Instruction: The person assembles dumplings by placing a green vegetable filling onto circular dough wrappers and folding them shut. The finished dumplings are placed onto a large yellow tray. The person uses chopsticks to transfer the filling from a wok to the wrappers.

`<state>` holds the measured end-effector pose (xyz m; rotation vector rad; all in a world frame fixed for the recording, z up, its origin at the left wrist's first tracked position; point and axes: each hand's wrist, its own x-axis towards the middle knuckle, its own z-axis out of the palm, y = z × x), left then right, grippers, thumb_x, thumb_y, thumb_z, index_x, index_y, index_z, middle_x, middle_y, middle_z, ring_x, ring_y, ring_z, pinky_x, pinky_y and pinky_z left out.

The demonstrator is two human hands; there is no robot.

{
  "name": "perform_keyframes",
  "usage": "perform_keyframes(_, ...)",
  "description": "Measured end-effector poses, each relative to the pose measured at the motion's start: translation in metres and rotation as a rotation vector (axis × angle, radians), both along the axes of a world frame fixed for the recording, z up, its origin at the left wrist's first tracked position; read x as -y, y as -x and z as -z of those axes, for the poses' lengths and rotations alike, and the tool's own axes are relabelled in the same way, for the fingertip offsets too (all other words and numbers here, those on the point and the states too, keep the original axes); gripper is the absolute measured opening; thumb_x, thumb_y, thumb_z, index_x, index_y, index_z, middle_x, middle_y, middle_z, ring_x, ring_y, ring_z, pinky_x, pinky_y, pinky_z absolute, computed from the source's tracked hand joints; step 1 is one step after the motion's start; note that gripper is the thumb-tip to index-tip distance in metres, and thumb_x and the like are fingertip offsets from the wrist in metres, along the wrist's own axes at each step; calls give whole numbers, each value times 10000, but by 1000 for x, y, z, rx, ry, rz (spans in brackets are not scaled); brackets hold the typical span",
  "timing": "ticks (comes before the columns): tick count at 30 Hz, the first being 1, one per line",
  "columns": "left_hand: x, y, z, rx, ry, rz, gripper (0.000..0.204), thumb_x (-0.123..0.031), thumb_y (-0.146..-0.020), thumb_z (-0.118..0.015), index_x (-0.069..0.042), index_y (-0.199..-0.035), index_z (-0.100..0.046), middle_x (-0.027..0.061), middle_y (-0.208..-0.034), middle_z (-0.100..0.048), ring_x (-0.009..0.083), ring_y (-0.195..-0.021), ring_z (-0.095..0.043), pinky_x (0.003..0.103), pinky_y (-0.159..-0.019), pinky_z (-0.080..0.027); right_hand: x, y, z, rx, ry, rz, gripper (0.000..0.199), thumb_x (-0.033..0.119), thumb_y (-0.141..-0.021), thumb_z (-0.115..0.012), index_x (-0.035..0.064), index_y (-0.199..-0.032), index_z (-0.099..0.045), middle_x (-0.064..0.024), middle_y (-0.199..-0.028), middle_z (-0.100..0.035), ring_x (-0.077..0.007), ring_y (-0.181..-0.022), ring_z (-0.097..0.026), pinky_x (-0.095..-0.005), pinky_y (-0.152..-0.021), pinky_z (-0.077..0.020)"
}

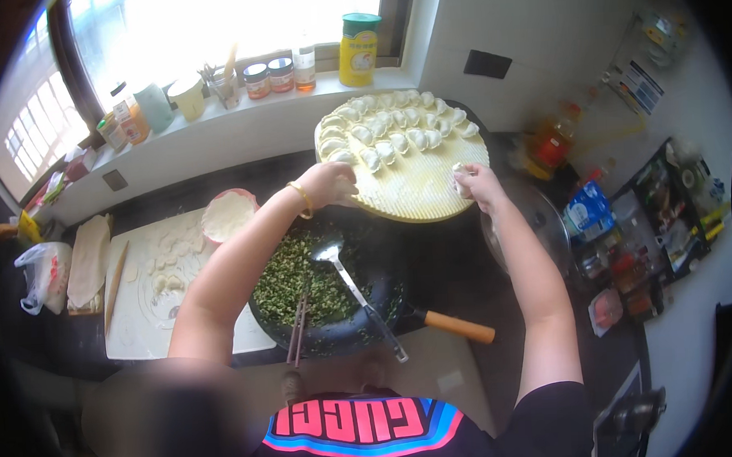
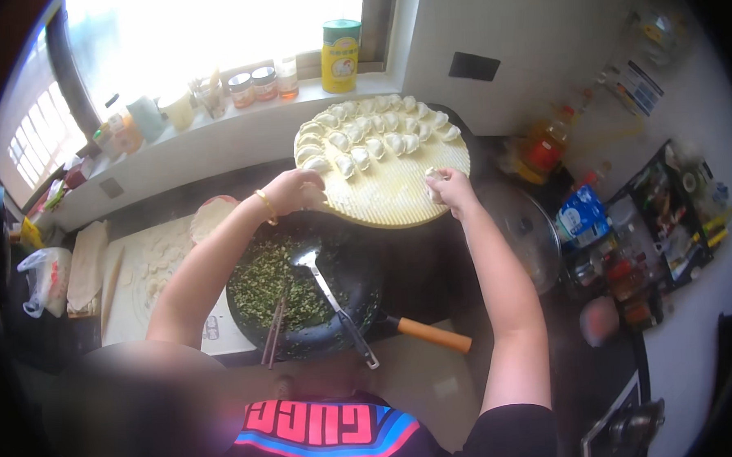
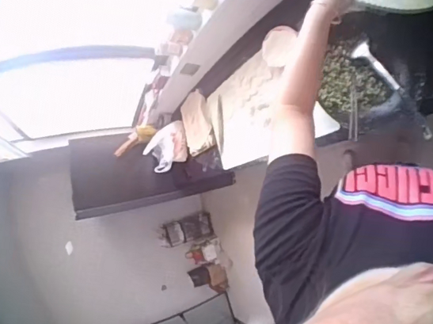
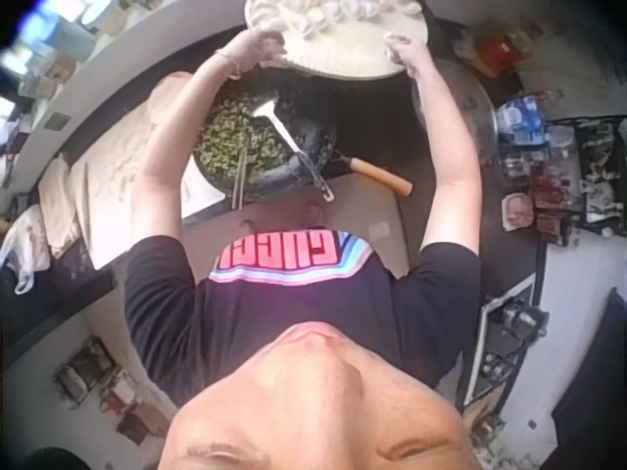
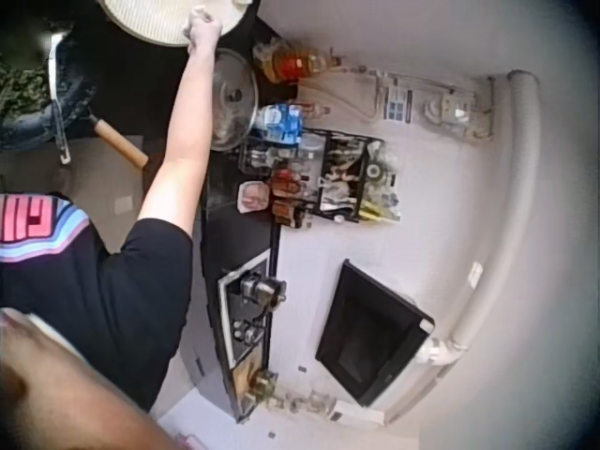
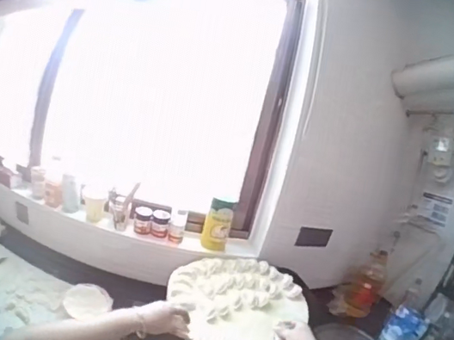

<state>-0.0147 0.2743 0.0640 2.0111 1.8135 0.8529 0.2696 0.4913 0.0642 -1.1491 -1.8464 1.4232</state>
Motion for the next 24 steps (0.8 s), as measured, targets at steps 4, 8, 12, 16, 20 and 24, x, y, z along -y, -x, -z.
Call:
perform_keyframes(4, -54, 2, 8, -374, -13, 80, 253, 20, -680, -592, -105, -898, -625, 95, -890, -573, 265, -887, -562, 343, -764, -456, -27, 9, -8, 8, -20, -6, 410, 146, -775, -673, -40, -1098, -502, -136, -951, -585, -183, -782, -598, -294, -636, -497)
perform_keyframes(8, -74, -3, -3, -514, 26, 138, 184, 14, -696, -560, -112, -818, -613, 90, -874, -551, 278, -881, -558, 371, -744, -450, -52, 13, -9, 144, -194, 9, 365, 139, -757, -673, -40, -1045, -536, -137, -958, -605, -180, -776, -611, -300, -631, -504)
perform_keyframes(12, -75, -8, -1, -533, 21, 106, 155, -21, -713, -576, -118, -834, -587, 89, -888, -563, 276, -858, -574, 374, -746, -451, -77, 20, -11, 246, -232, 69, 330, 135, -741, -673, -36, -1003, -568, -115, -891, -621, -160, -722, -608, -295, -603, -494)
perform_keyframes(16, -77, -4, 4, -521, 4, 97, 155, -27, -725, -564, -118, -850, -578, 84, -894, -549, 270, -890, -554, 374, -757, -450, -94, 39, -9, 423, -368, 133, 339, 185, -665, -691, -31, -915, -619, -137, -872, -649, -184, -759, -636, -304, -667, -494)
perform_keyframes(20, -72, -18, -7, -516, -1, 55, 226, 24, -722, -536, -119, -894, -564, 84, -954, -524, 268, -950, -521, 375, -812, -439, -130, 63, 22, 496, -489, 182, 349, 213, -626, -671, -25, -879, -635, -176, -869, -653, -263, -800, -644, -341, -725, -490)
perform_keyframes(24, -58, -10, 0, -452, -55, 22, 351, 83, -678, -537, -117, -966, -555, 94, -1012, -511, 288, -999, -501, 379, -847, -427, -115, 75, 9, 538, -571, 159, 310, 197, -658, -647, -32, -865, -630, -205, -853, -645, -284, -810, -642, -358, -710, -499)
